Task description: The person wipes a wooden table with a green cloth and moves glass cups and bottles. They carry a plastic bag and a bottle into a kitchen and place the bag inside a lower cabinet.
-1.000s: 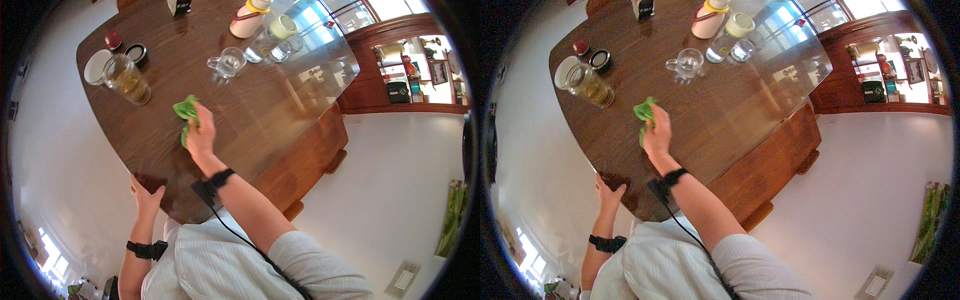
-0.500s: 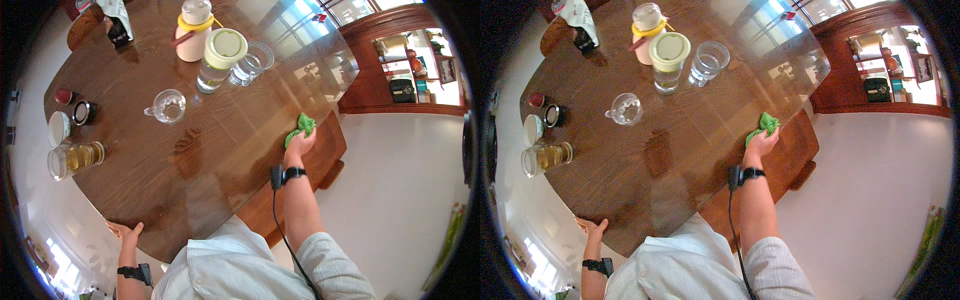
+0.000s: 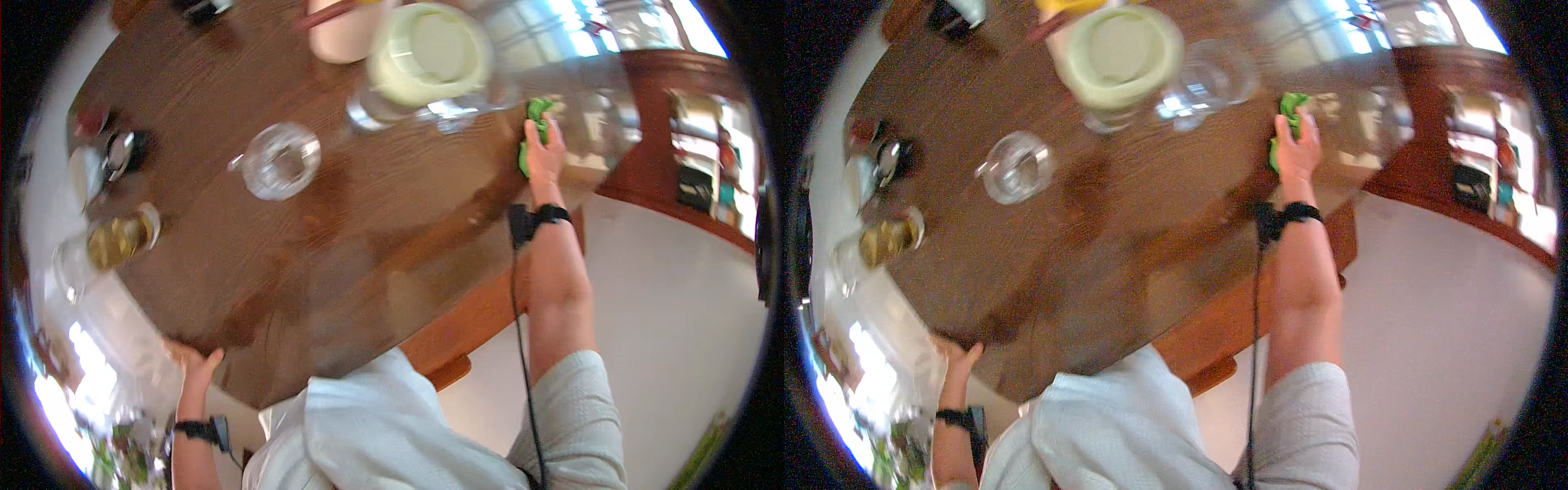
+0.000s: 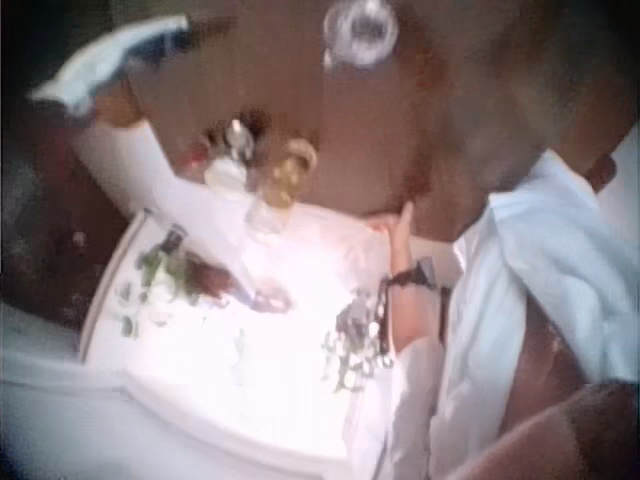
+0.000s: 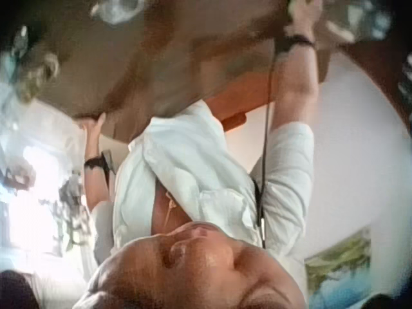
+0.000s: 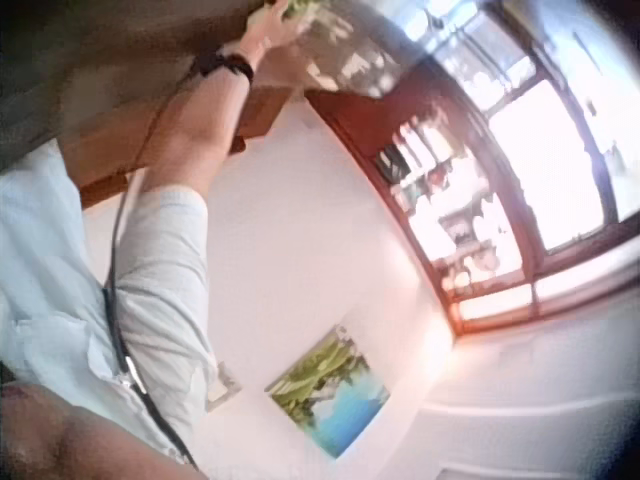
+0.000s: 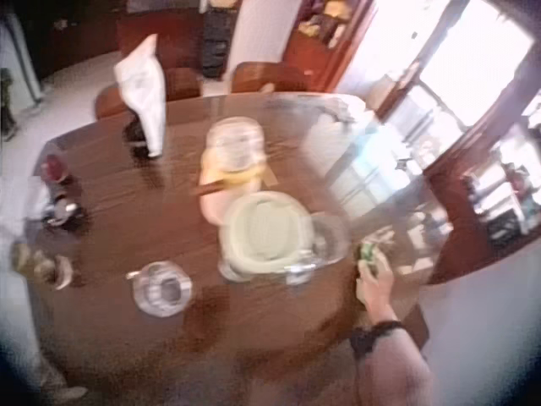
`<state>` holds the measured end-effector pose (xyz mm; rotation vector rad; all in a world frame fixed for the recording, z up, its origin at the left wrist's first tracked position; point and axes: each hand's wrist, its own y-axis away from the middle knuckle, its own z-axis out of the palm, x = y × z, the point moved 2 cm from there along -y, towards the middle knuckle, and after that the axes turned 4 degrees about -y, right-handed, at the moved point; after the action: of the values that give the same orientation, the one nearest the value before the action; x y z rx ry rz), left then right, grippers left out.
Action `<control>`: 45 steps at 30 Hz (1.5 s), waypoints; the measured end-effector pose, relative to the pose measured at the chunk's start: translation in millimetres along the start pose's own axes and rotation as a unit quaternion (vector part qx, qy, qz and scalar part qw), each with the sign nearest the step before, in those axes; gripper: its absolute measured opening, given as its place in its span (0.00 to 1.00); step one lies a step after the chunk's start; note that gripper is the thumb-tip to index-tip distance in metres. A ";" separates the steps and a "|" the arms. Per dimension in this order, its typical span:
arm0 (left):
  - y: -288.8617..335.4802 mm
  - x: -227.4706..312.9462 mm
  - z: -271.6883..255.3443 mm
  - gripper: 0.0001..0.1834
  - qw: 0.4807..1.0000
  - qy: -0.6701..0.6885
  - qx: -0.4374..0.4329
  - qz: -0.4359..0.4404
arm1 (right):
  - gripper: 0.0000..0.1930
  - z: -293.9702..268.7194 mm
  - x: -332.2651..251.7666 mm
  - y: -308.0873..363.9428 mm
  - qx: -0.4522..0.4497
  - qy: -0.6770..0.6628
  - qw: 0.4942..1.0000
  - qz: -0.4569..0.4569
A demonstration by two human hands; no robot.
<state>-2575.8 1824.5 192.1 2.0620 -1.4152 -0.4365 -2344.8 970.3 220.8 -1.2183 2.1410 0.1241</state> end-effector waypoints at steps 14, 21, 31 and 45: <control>44.7 139.6 -50.1 0.83 0.982 0.168 -0.034 -0.078 | 0.22 74.5 -248.4 321.2 -0.124 0.020 0.968 -0.217; 43.0 57.6 -49.0 0.64 0.858 0.486 -0.027 0.163 | 0.24 128.3 -385.0 459.5 -0.119 0.033 0.978 -0.169; 16.7 -88.2 -25.6 0.22 0.540 0.837 -0.082 -0.036 | 0.25 140.3 -403.8 472.3 -0.124 0.069 0.987 -0.070; 19.7 -199.6 16.5 0.18 0.364 0.920 0.045 -0.136 | 0.57 162.1 -470.3 561.8 -0.195 0.123 0.961 -0.150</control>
<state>-2675.3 1999.0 179.6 1.2338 0.4222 1.5144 -2547.9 1692.5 241.2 -1.8592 2.1710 0.2850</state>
